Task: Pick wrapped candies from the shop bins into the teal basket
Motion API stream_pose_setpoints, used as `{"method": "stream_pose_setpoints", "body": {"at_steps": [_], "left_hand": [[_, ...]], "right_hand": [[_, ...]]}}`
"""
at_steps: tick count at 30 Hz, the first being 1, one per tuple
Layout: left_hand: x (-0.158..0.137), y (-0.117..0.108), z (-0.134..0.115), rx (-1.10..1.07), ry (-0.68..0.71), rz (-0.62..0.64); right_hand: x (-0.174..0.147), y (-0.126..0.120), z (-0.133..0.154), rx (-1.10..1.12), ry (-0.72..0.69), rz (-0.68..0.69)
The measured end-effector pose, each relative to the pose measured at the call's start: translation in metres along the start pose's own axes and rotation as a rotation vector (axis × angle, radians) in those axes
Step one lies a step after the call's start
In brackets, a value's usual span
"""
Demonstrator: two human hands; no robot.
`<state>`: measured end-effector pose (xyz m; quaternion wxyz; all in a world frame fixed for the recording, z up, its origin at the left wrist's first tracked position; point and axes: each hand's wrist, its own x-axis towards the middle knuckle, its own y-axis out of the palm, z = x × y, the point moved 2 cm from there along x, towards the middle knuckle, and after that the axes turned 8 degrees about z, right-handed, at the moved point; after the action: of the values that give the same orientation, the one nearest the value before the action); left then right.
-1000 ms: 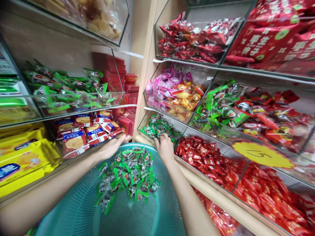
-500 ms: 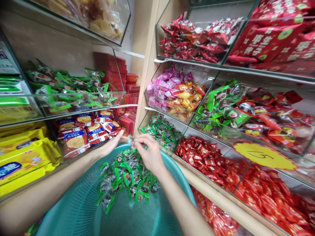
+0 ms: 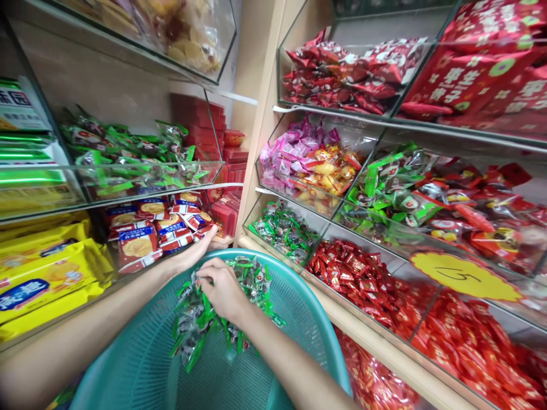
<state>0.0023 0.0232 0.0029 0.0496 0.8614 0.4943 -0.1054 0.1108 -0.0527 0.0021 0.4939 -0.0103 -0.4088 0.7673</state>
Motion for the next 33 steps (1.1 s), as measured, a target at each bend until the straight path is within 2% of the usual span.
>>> {"method": "stream_pose_setpoints", "body": {"at_steps": [5,8,10,14,17,24,28,31,33], "left_hand": [[0.008,-0.008,0.012,0.056,0.036,-0.056],[0.012,-0.012,0.018,0.077,0.056,-0.045],[0.014,-0.013,0.020,0.077,0.077,-0.036],[0.012,-0.011,0.019,0.083,0.073,-0.059],[0.009,-0.009,0.015,0.096,0.068,-0.068],[0.008,-0.009,0.013,0.103,0.048,-0.066],[0.004,-0.006,0.006,0.112,0.089,-0.038],[0.002,-0.002,0.002,0.111,0.190,0.070],[0.003,-0.003,0.006,0.048,0.078,0.032]], "right_hand": [[0.005,0.006,-0.006,-0.068,0.052,0.058],[0.004,0.007,-0.006,-0.139,0.043,0.087],[0.002,0.007,-0.002,-0.247,0.010,0.126],[-0.003,0.004,0.008,-0.602,-0.042,0.220],[-0.004,0.003,0.014,-0.761,-0.078,0.227],[-0.007,0.007,0.017,-0.802,-0.214,0.273],[-0.004,-0.015,0.018,-0.722,-0.243,0.127],[-0.003,-0.049,0.008,-0.708,-0.148,-0.082],[-0.007,-0.075,-0.007,-0.721,-0.029,-0.220]]}}
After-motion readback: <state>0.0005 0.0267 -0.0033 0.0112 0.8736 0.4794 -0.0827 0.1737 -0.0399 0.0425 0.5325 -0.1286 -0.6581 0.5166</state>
